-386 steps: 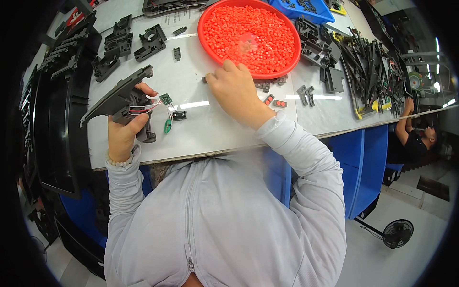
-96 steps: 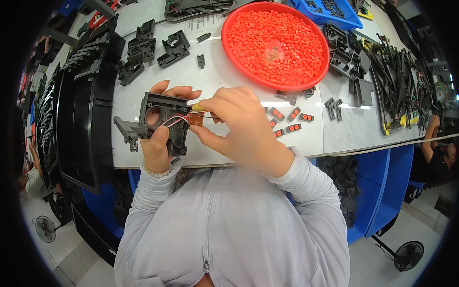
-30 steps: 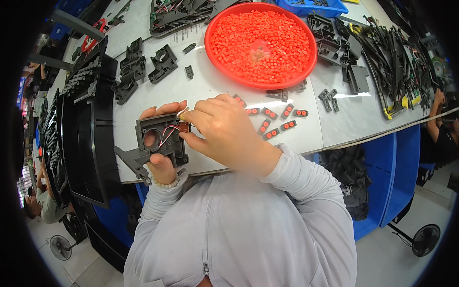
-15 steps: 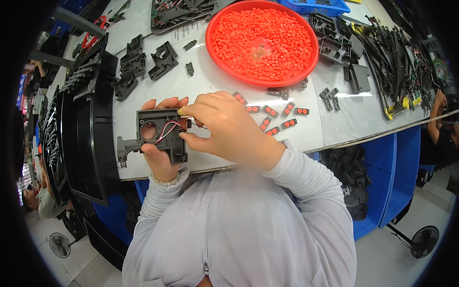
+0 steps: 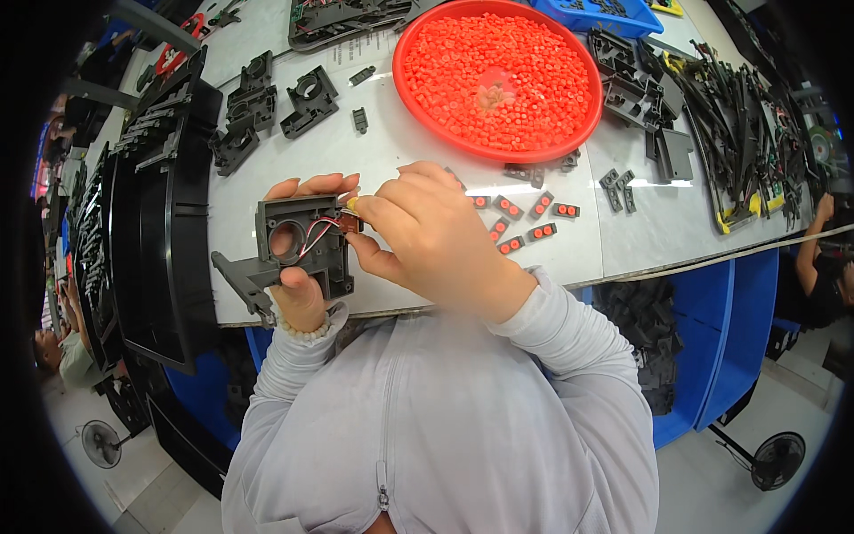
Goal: The person assembles internal components and wiring into a plastic housing by hand and with a precision screwdriver.
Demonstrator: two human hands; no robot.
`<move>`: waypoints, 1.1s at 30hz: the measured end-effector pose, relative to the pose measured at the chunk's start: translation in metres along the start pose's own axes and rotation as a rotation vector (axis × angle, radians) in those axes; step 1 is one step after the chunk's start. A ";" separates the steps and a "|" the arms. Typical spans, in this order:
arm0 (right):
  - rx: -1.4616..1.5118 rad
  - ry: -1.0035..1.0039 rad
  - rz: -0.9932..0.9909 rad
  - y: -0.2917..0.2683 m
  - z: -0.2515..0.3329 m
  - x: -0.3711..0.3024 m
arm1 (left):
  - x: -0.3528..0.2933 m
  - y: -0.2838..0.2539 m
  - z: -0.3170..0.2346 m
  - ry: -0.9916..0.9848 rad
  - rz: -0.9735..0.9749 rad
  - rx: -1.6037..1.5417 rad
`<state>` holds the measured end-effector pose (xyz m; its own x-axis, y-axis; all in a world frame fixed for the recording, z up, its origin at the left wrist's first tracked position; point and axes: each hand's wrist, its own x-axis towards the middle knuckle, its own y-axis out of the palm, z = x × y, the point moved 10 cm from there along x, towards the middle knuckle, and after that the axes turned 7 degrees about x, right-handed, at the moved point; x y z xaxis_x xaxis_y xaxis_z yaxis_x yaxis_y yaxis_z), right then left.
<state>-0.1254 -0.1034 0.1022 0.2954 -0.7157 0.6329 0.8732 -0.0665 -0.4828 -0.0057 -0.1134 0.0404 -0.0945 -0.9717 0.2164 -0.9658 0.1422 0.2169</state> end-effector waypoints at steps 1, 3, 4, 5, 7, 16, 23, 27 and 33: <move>-0.009 -0.034 0.002 0.001 0.002 0.000 | 0.000 0.000 -0.001 0.005 -0.006 0.018; -0.016 -0.068 0.004 0.000 0.005 0.000 | 0.000 -0.001 -0.003 0.011 -0.014 0.037; -0.018 -0.069 0.020 0.000 0.004 0.001 | 0.001 0.000 -0.002 -0.003 -0.009 0.030; -0.020 -0.070 0.035 0.001 0.004 0.001 | 0.002 0.001 0.000 -0.017 -0.004 0.022; -0.022 -0.072 0.028 0.001 0.005 0.001 | 0.001 0.001 0.000 -0.031 -0.012 0.006; 0.001 -0.046 0.030 0.001 0.005 0.002 | 0.000 0.000 0.002 -0.031 -0.015 0.001; 0.024 -0.032 0.023 0.000 0.000 0.002 | 0.001 0.001 0.003 -0.020 -0.018 0.001; 0.013 -0.028 0.052 -0.001 -0.001 0.004 | 0.000 0.003 0.007 -0.067 0.002 -0.038; -0.081 -0.079 0.076 0.000 0.008 0.007 | 0.003 0.004 0.003 -0.017 -0.002 0.028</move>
<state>-0.1205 -0.1024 0.1115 0.3920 -0.6638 0.6369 0.8139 -0.0725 -0.5765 -0.0106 -0.1168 0.0387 -0.0967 -0.9751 0.1993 -0.9723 0.1354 0.1907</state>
